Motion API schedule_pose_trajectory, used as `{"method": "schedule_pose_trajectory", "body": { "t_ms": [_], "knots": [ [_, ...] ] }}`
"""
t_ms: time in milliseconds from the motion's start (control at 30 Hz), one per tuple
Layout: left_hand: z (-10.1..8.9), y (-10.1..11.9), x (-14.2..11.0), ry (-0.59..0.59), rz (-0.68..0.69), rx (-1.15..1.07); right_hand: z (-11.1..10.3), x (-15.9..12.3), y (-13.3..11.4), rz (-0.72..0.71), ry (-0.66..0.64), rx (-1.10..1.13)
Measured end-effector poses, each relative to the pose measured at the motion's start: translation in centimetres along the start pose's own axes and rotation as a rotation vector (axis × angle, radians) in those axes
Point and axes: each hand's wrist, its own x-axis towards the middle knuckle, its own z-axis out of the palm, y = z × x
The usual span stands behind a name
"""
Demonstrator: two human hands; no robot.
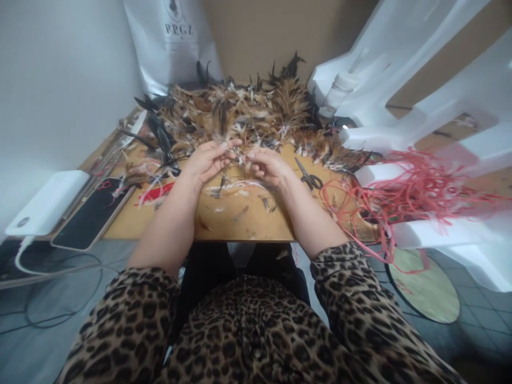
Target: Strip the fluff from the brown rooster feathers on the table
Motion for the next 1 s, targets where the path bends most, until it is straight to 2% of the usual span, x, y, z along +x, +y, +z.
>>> {"method": "schedule_pose_trajectory", "body": {
  "t_ms": [200,267,367,467,600,667,733,800,900,1000],
  "knots": [
    [0.5,-1.0,-0.1,-0.031,-0.074,0.045,0.5,0.6,1.5,0.021,-0.022,-0.066],
    [0.3,-0.9,0.1,-0.005,-0.056,0.025,0.5,0.7,1.6,0.032,-0.044,-0.072],
    [-0.1,-0.1,0.3,0.073,0.042,-0.018,0.2,0.6,1.4,0.04,-0.079,-0.113],
    [-0.8,0.9,0.4,0.16,0.146,-0.044,-0.3,0.3,1.1,0.035,-0.091,-0.27],
    [-1.4,1.5,0.4,0.209,0.169,-0.112,-0.9,-0.5,0.5,0.069,-0.164,-0.575],
    [-1.4,1.5,0.3,0.206,0.154,-0.134,-0.9,-1.0,-0.1,0.018,-0.087,-0.635],
    [-1.2,1.3,0.2,0.181,0.136,-0.143,-0.6,-1.3,-0.8,-0.087,0.06,-0.581],
    [-0.9,1.0,0.1,0.129,0.117,-0.151,0.0,-1.6,-1.2,-0.169,0.137,-0.448],
    [-0.3,0.5,0.1,0.031,0.078,-0.151,1.3,-1.5,-1.1,-0.167,0.032,-0.22],
    [0.0,0.1,0.1,-0.028,0.045,-0.12,2.2,-1.2,-0.2,-0.056,-0.1,-0.043]
  ]
}}
